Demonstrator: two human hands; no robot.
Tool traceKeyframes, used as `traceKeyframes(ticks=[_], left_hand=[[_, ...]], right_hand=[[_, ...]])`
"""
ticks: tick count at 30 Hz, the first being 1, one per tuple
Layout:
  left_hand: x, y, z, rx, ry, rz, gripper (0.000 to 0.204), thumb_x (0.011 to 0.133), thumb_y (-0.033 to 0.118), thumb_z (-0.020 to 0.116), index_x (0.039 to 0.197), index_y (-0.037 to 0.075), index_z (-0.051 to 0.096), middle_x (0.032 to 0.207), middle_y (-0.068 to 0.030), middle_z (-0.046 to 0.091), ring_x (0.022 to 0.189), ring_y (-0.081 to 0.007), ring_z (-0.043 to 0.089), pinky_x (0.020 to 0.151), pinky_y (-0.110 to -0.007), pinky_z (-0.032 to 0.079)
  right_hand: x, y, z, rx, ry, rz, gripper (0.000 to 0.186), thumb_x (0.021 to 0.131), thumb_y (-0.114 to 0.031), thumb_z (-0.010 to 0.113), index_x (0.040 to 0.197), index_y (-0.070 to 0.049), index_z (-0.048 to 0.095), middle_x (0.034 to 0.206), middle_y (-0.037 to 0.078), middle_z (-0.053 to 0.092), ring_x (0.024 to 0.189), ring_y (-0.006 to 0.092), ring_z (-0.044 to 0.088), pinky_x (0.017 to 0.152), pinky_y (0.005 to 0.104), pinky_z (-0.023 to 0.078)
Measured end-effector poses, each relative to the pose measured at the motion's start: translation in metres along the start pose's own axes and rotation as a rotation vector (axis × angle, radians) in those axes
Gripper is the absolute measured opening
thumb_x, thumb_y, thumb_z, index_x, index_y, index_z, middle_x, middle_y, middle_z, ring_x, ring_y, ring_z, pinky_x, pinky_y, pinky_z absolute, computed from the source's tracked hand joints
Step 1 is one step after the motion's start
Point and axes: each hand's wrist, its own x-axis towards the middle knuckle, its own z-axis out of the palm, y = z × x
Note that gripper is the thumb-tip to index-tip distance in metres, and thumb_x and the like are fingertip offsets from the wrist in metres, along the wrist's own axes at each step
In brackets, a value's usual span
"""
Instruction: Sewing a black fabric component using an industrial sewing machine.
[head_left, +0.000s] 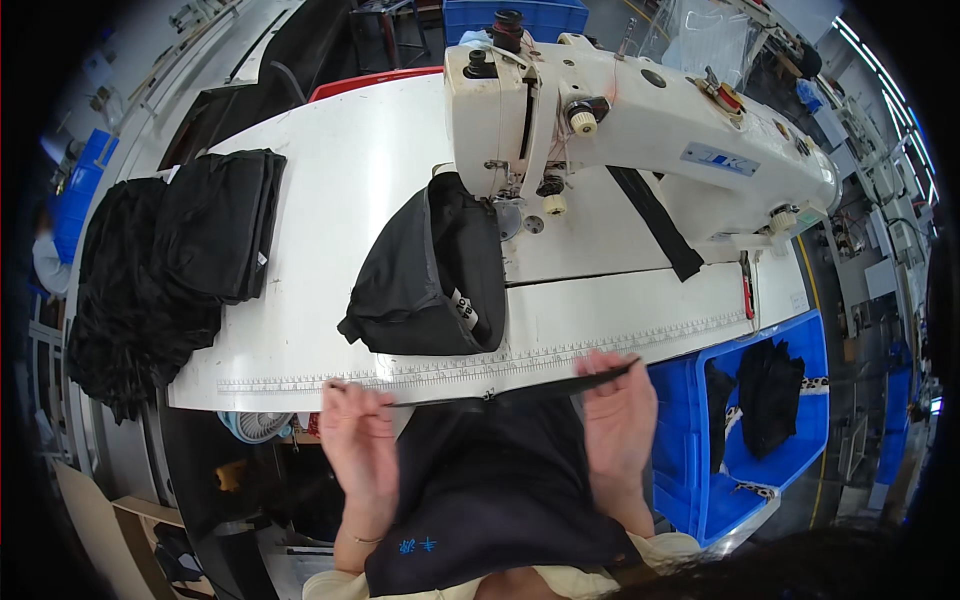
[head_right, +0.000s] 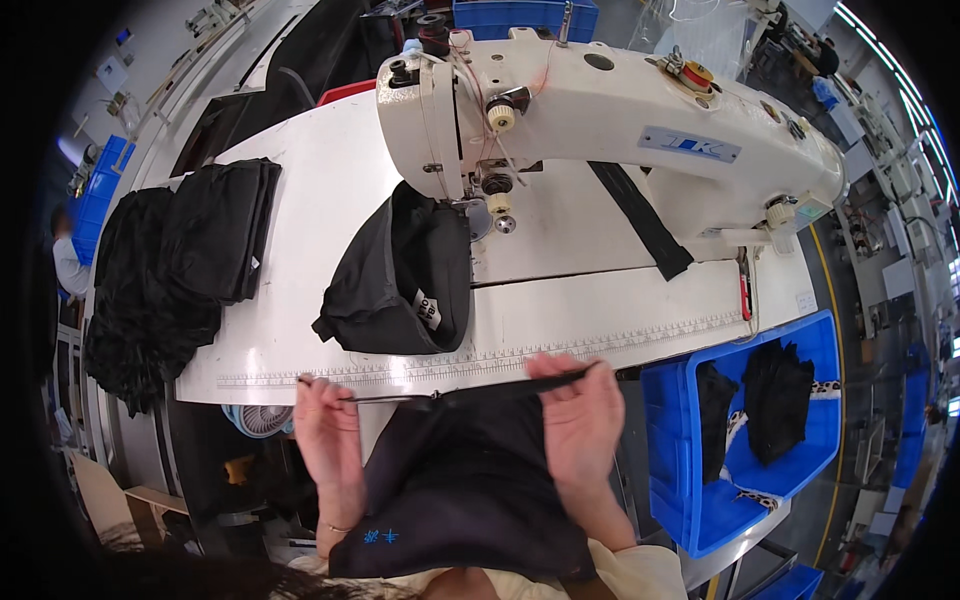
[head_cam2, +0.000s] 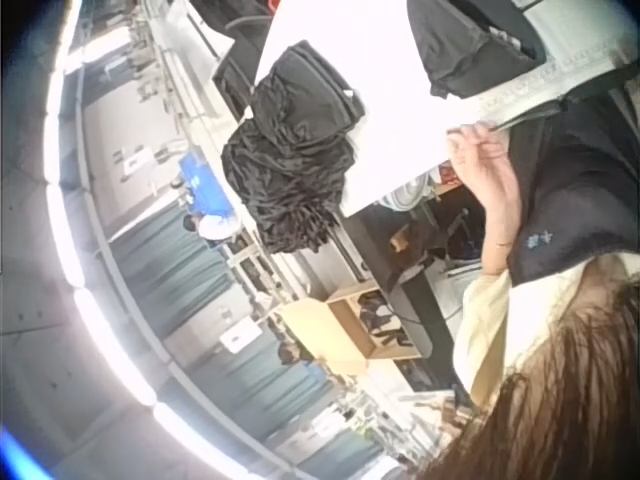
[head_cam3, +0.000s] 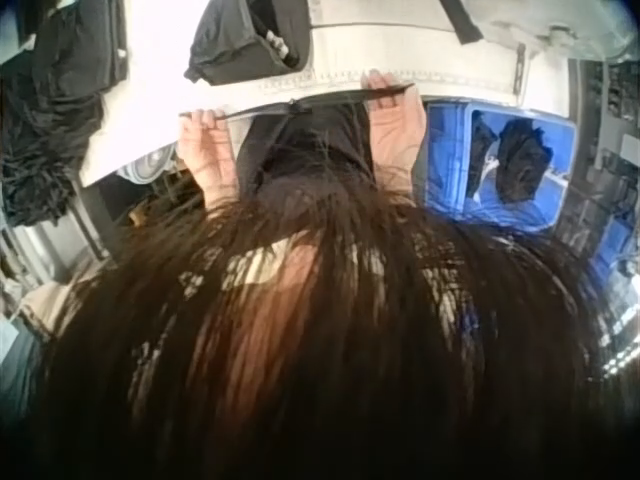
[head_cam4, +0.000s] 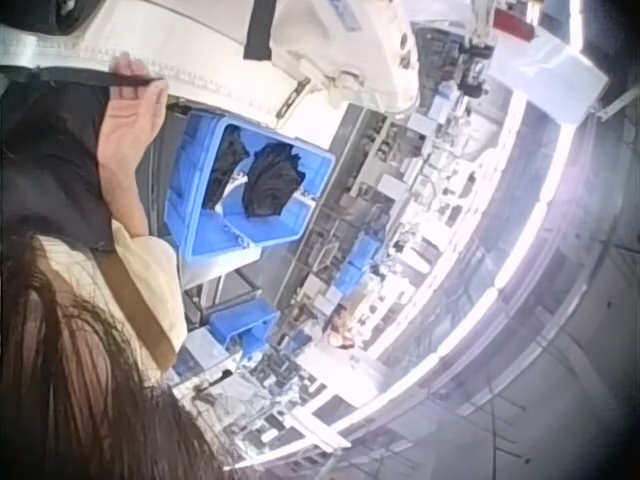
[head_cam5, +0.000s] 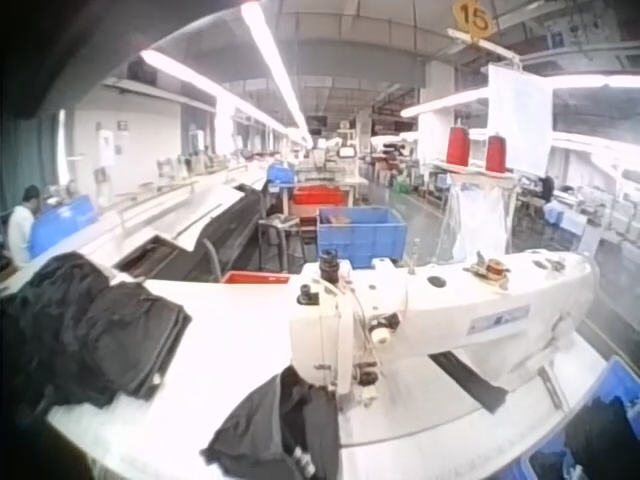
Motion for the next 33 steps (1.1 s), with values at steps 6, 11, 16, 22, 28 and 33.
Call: traceKeyframes(ticks=[6,11,16,22,28,33], left_hand=[[0.011,0.074,-0.061,-0.256,0.069,0.008,0.013,0.090,-0.005,0.044,0.101,0.001,0.041,0.074,-0.0048,0.043,0.067,-0.0134,0.048,0.071,-0.027,0.046],[-0.020,0.061,0.005,0.628,-0.529,0.156,0.012,0.081,-0.003,0.056,0.092,-0.002,0.055,0.094,-0.0158,0.060,0.092,-0.0268,0.061,0.085,-0.037,0.047],[-0.012,0.023,0.065,0.847,-1.077,-0.018,0.017,0.078,-0.005,0.065,0.094,-0.001,0.062,0.103,-0.0122,0.056,0.093,-0.0219,0.054,0.080,-0.030,0.044],[0.030,0.007,0.085,0.474,-0.902,-0.658,0.013,0.084,0.002,0.053,0.089,-0.003,0.064,0.106,-0.0157,0.057,0.100,-0.0210,0.054,0.090,-0.034,0.041],[0.043,-0.038,0.110,1.888,-1.055,0.782,0.027,0.074,0.005,0.058,0.097,-0.010,0.059,0.099,-0.0199,0.055,0.091,-0.0276,0.055,0.084,-0.035,0.045],[0.065,-0.039,0.095,2.439,-1.040,0.728,0.042,0.064,0.002,0.057,0.101,-0.018,0.056,0.081,-0.0195,0.055,0.080,-0.0273,0.055,0.067,-0.032,0.047]], right_hand=[[0.009,-0.066,-0.060,-0.096,0.209,-0.185,0.023,0.100,-0.018,0.038,0.084,-0.004,0.044,0.062,0.000,0.030,0.051,0.0063,0.027,0.045,0.0194,0.025],[-0.013,-0.053,-0.023,-1.536,-0.578,-0.217,0.016,0.083,-0.009,0.058,0.096,-0.003,0.066,0.106,0.011,0.060,0.102,0.0256,0.054,0.087,0.0352,0.043],[-0.017,-0.010,0.029,-0.908,-0.921,-0.077,0.025,0.078,-0.006,0.070,0.102,-0.002,0.065,0.105,0.010,0.062,0.096,0.0244,0.060,0.078,0.0309,0.048],[-0.007,-0.027,0.014,-0.917,-0.754,0.417,0.015,0.086,-0.002,0.061,0.100,0.003,0.064,0.079,0.010,0.066,0.068,0.0143,0.066,0.060,0.0245,0.051],[0.013,-0.029,0.023,-0.801,-0.557,0.307,0.023,0.088,0.000,0.058,0.110,0.005,0.058,0.084,0.009,0.067,0.073,0.0148,0.068,0.067,0.0224,0.053],[0.062,-0.012,0.015,-1.097,-0.979,-0.114,0.038,0.081,0.005,0.060,0.118,0.001,0.056,0.089,0.014,0.066,0.078,0.0205,0.066,0.072,0.0267,0.053]])
